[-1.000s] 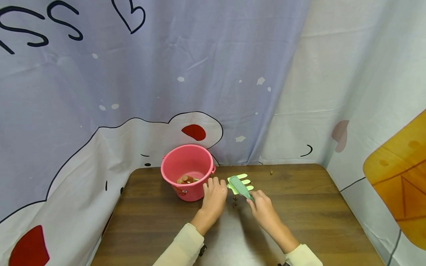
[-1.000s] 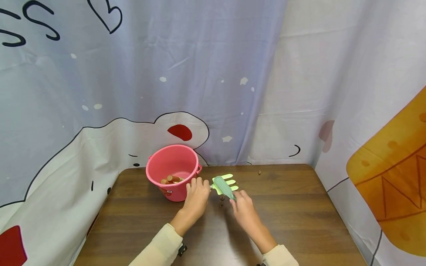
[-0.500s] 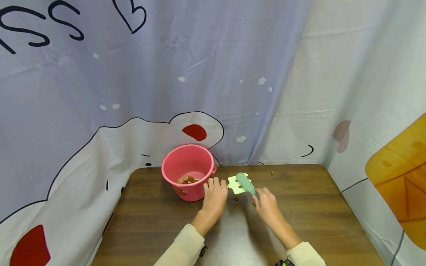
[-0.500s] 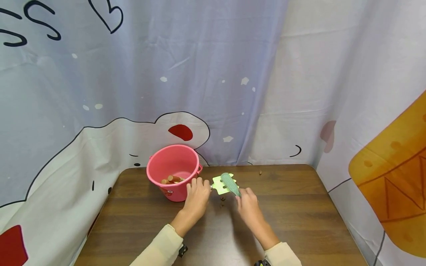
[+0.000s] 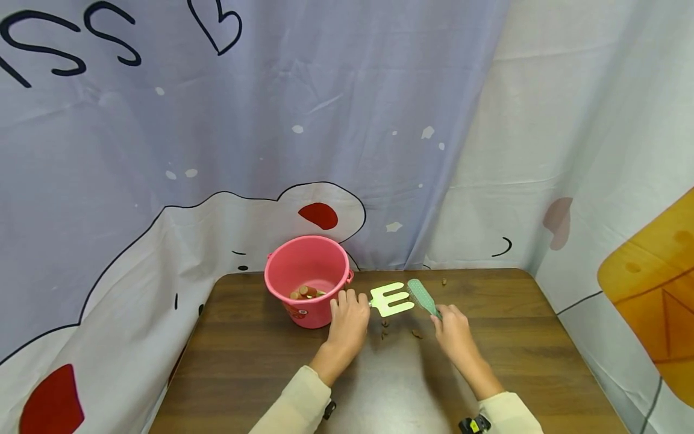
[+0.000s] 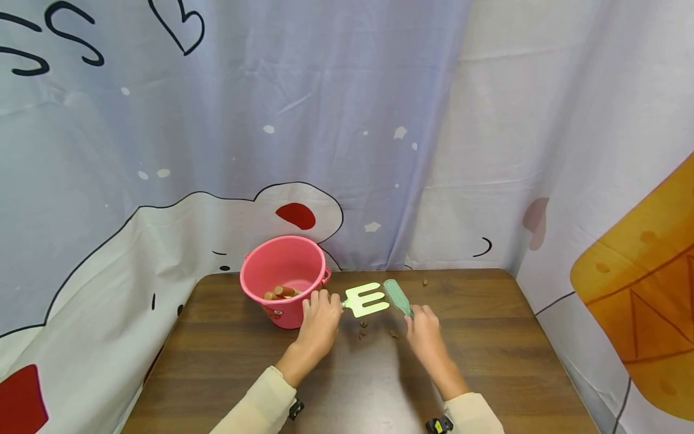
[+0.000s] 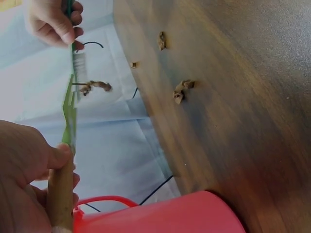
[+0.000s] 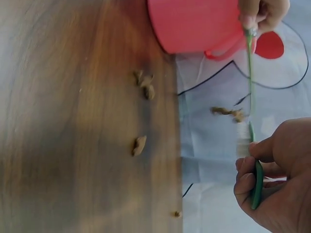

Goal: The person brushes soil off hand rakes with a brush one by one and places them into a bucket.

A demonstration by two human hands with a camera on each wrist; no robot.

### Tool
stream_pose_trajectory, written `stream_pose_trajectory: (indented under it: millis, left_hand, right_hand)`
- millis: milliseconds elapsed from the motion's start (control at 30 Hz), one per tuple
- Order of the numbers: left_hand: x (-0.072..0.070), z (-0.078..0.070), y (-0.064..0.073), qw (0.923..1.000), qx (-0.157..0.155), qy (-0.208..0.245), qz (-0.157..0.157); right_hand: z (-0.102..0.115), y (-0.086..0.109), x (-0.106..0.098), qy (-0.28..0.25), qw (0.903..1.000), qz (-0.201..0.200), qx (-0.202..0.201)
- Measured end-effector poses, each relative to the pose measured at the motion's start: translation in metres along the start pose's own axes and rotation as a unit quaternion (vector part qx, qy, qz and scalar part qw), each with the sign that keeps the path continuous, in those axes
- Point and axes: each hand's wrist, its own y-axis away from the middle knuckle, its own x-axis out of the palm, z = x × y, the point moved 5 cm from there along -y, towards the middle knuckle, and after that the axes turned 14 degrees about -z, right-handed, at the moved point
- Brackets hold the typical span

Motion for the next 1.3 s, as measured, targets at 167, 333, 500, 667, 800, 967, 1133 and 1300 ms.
stream_pose_trajectory:
  millis: [167,333,500,667,800,967,1133,1300]
  left_hand:
    - [-0.003,0.0,-0.002,0.9999,-0.006,0.009,0.002]
    - [-0.005,0.001,-0.004,0.9999,-0.007,0.013,0.004]
    - [-0.004,0.002,-0.004,0.9998,-0.006,0.018,0.009]
    - [-0.002,0.002,-0.003,0.9998,-0.007,0.017,0.008]
    - [0.0,0.001,-0.003,0.9999,-0.007,0.013,-0.001]
    - [0.0,-0.001,-0.003,0.9999,-0.006,0.007,-0.014]
    - [0.001,-0.004,-0.003,1.0,-0.006,0.005,-0.006]
    - [0.002,-0.004,-0.002,0.9999,-0.003,-0.003,-0.012]
  right_hand:
    - [-0.015,0.003,-0.002,0.01,0.9991,0.021,0.035]
    - [-0.018,0.003,-0.007,0.006,0.9992,0.017,0.035]
    - [-0.008,-0.003,-0.012,-0.004,0.9999,0.002,0.013]
    - [0.015,-0.006,-0.015,-0.021,0.9997,0.001,-0.012]
    - [0.035,-0.003,-0.013,-0.033,0.9988,0.01,-0.034]
    - [0.052,0.004,-0.005,-0.04,0.9975,0.044,-0.038]
    - [0.055,0.006,0.001,-0.035,0.9971,0.051,-0.044]
    - [0.048,0.001,0.0,-0.03,0.9974,0.046,-0.048]
